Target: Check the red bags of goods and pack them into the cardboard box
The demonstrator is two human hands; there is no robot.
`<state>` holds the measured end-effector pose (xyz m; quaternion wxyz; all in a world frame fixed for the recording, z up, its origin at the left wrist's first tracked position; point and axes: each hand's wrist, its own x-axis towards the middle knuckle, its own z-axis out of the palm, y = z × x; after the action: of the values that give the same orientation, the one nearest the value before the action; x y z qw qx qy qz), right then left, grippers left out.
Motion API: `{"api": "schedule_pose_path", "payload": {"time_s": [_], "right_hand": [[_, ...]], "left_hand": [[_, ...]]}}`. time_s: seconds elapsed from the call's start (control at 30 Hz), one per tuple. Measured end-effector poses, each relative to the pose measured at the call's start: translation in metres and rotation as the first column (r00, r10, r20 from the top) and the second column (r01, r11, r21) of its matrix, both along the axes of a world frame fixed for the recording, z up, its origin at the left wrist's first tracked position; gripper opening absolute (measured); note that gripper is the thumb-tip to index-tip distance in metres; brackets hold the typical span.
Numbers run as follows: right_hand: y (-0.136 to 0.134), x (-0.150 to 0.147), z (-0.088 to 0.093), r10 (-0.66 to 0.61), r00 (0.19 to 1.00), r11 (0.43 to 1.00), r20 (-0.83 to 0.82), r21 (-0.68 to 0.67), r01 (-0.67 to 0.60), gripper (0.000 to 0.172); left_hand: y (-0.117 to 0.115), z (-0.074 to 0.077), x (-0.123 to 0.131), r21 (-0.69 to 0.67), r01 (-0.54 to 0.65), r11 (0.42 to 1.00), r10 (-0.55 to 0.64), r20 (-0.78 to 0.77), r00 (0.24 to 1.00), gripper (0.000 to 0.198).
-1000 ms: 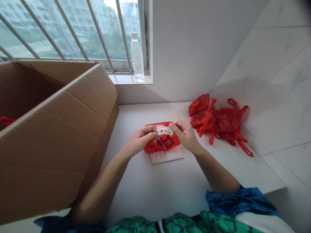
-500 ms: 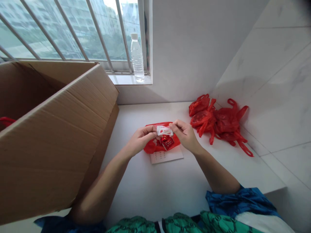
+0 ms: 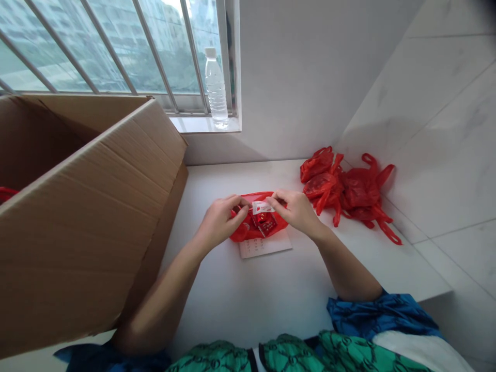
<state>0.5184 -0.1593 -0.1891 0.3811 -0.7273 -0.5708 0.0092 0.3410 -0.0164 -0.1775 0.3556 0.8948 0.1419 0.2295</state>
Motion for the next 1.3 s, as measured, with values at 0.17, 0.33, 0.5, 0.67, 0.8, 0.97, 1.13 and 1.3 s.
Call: {"api": "schedule_pose_path", "payload": {"time_s": [0.17,0.33,0.5,0.67,0.8,0.97,1.13,1.3], "right_hand": [[0.001,0.011,-0.006,-0.117,0.941,0.953,0.318,-0.232,0.197,0.034],[-0.011,0.018,0.006,-0.078,0.967,0.942,0.244,-0.299,0.152,0.026],[-0.018,0.025,0.009,-0.005,0.984,0.928,0.177,-0.365,0.07,0.018],[0.001,0.015,-0.018,0.15,0.959,0.859,0.241,-0.512,-0.006,0.015],[0.009,0.011,-0.033,0.16,0.947,0.812,0.279,-0.582,0.034,0.021],[0.0,0.014,-0.012,0.16,0.987,0.929,0.02,-0.342,-0.144,0.008],[-0.001,0.002,0.007,0.221,0.733,0.963,-0.643,0.025,-0.269,0.031],[0.008,-0.018,0.0,0.252,0.61,0.965,-0.751,0.149,-0.215,0.036]], "left_hand": [[0.002,-0.005,0.001,0.232,-0.007,0.973,0.023,-0.068,0.997,0.022],[0.0,0.007,-0.007,0.31,0.004,0.951,0.045,-0.151,0.987,0.024],[-0.007,0.02,-0.016,0.365,0.026,0.931,0.041,-0.175,0.984,0.026],[-0.014,0.016,-0.011,0.372,0.095,0.923,0.0,-0.247,0.969,0.026],[-0.011,0.006,-0.004,0.344,0.165,0.924,-0.05,-0.317,0.947,0.025],[-0.005,0.0,-0.002,0.326,0.076,0.942,0.042,-0.34,0.94,0.029],[-0.006,0.0,-0.002,0.277,-0.014,0.961,0.083,-0.236,0.968,0.034],[-0.012,-0.001,0.001,0.066,-0.023,0.998,0.028,-0.083,0.996,0.031]]}}
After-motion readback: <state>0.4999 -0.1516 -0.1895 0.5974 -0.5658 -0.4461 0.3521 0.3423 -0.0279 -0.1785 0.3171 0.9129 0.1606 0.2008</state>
